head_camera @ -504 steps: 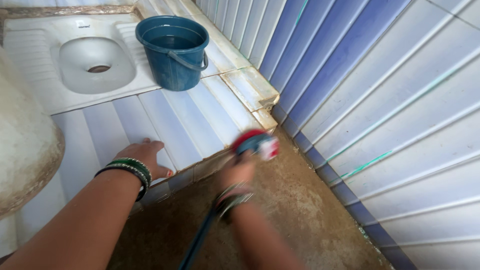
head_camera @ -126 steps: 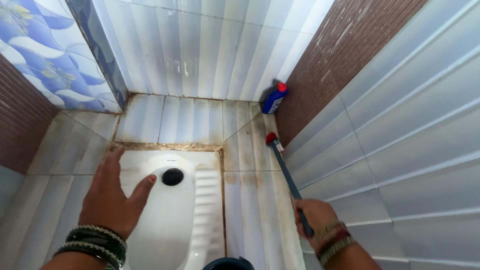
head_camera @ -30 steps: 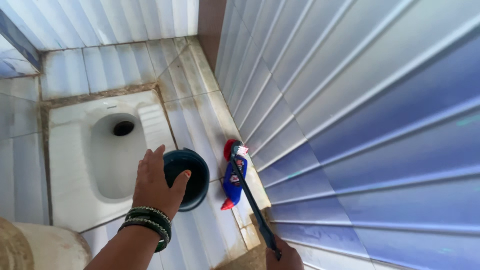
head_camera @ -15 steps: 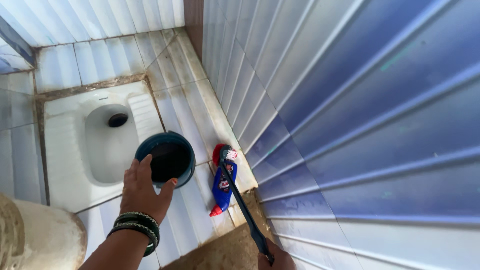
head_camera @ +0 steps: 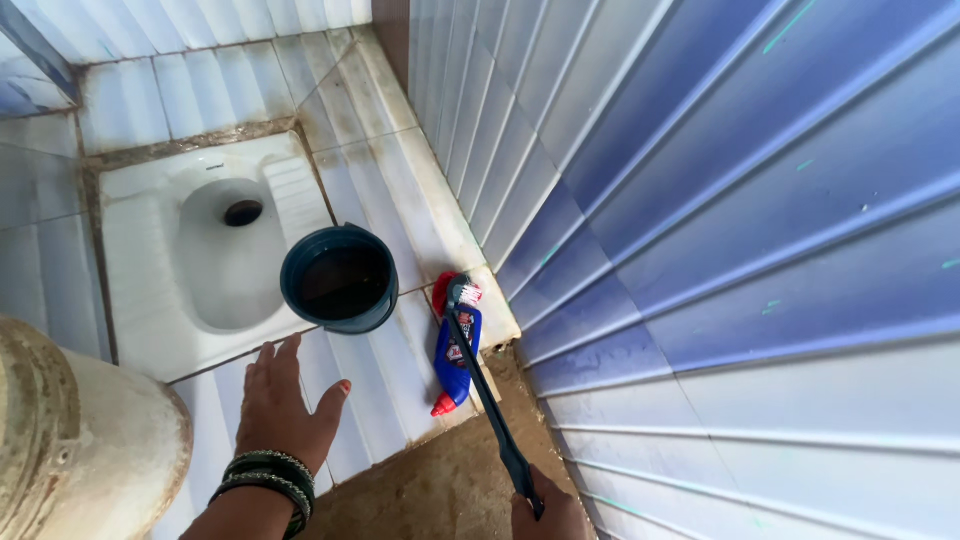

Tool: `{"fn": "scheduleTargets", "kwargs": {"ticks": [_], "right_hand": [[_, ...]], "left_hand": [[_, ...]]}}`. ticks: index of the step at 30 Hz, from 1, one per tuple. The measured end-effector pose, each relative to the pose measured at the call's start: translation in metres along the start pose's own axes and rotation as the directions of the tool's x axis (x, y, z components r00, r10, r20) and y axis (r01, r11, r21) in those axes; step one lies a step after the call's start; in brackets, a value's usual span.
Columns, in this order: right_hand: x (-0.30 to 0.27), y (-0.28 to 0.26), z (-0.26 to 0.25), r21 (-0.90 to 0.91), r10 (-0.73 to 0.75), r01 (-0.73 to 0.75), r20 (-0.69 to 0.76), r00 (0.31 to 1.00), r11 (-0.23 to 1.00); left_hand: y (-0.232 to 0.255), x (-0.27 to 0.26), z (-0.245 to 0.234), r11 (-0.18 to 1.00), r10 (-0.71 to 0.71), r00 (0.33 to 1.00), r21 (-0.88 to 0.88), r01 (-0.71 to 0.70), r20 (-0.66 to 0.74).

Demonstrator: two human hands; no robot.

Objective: The person scrubs a tiled bathroom floor and the edge of a squat toilet using a long-handled brush. They then pick up a blue cleaning liquid bottle, open the cap, and pour the liquid onto the tiles before continuing to scrub.

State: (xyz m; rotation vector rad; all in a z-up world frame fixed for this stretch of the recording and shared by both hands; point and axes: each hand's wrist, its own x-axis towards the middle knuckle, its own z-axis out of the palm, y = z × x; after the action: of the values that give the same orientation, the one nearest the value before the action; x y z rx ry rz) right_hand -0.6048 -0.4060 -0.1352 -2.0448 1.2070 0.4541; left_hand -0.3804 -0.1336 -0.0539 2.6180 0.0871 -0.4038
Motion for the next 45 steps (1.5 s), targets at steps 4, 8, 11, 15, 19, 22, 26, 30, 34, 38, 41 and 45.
{"fn": "scheduleTargets", "kwargs": {"ticks": [4, 8, 11, 15, 19, 22, 26, 30, 34, 38, 41, 45], "right_hand": [[-0.015, -0.002, 0.031, 0.026, 0.002, 0.001, -0.098, 0.995, 1.0], [-0.021, -0.005, 0.057, 0.012, -0.021, 0.022, -0.108, 0.994, 1.0], [-0.022, -0.018, 0.06, -0.015, -0.198, 0.198, -0.148, 0.969, 0.98], [-0.038, -0.047, 0.05, 0.252, 0.128, -0.184, 0.221, 0.967, 0.95], [-0.06, -0.083, 0.036, 0.486, 0.141, -0.261, 0.269, 0.953, 0.834], [-0.071, -0.111, 0.023, 0.476, 0.139, -0.224, 0.208, 0.968, 0.85], [-0.089, -0.133, 0.009, 0.446, 0.109, -0.135, 0.084, 0.99, 0.885], [-0.099, -0.154, -0.003, 0.417, 0.108, -0.09, -0.02, 0.994, 0.904], [-0.098, -0.17, -0.016, 0.405, 0.102, -0.074, -0.049, 0.994, 0.911], [-0.086, -0.175, -0.024, 0.45, 0.103, -0.082, -0.021, 0.994, 0.889], [-0.076, -0.174, -0.024, 0.436, 0.118, -0.097, -0.02, 0.993, 0.895], [-0.064, -0.161, -0.023, 0.443, 0.098, -0.092, 0.01, 0.995, 0.892]], "left_hand": [[-0.02, 0.004, -0.004, 0.994, 0.108, 0.994, 0.006, -0.108, -0.035], [-0.041, 0.002, -0.015, 1.0, 0.014, 1.0, 0.024, -0.014, -0.017], [-0.049, 0.003, -0.03, 1.0, 0.014, 0.999, 0.017, -0.013, -0.034], [-0.055, 0.002, -0.045, 1.0, 0.01, 0.999, -0.024, -0.011, -0.038], [-0.057, 0.004, -0.058, 0.999, 0.049, 0.996, -0.013, -0.05, -0.072], [-0.05, 0.008, -0.069, 0.993, 0.063, 0.996, -0.097, -0.07, -0.069], [-0.028, 0.023, -0.087, 0.955, 0.266, 0.938, -0.072, -0.287, -0.221], [-0.004, 0.044, -0.114, 0.928, 0.35, 0.89, -0.026, -0.373, -0.292], [0.009, 0.058, -0.137, 0.933, 0.338, 0.888, -0.014, -0.36, -0.31], [0.007, 0.06, -0.14, 0.934, 0.333, 0.875, -0.002, -0.357, -0.352], [0.002, 0.06, -0.132, 0.957, 0.274, 0.902, -0.002, -0.291, -0.333], [-0.006, 0.046, -0.106, 0.966, 0.239, 0.921, -0.019, -0.257, -0.308]]}}
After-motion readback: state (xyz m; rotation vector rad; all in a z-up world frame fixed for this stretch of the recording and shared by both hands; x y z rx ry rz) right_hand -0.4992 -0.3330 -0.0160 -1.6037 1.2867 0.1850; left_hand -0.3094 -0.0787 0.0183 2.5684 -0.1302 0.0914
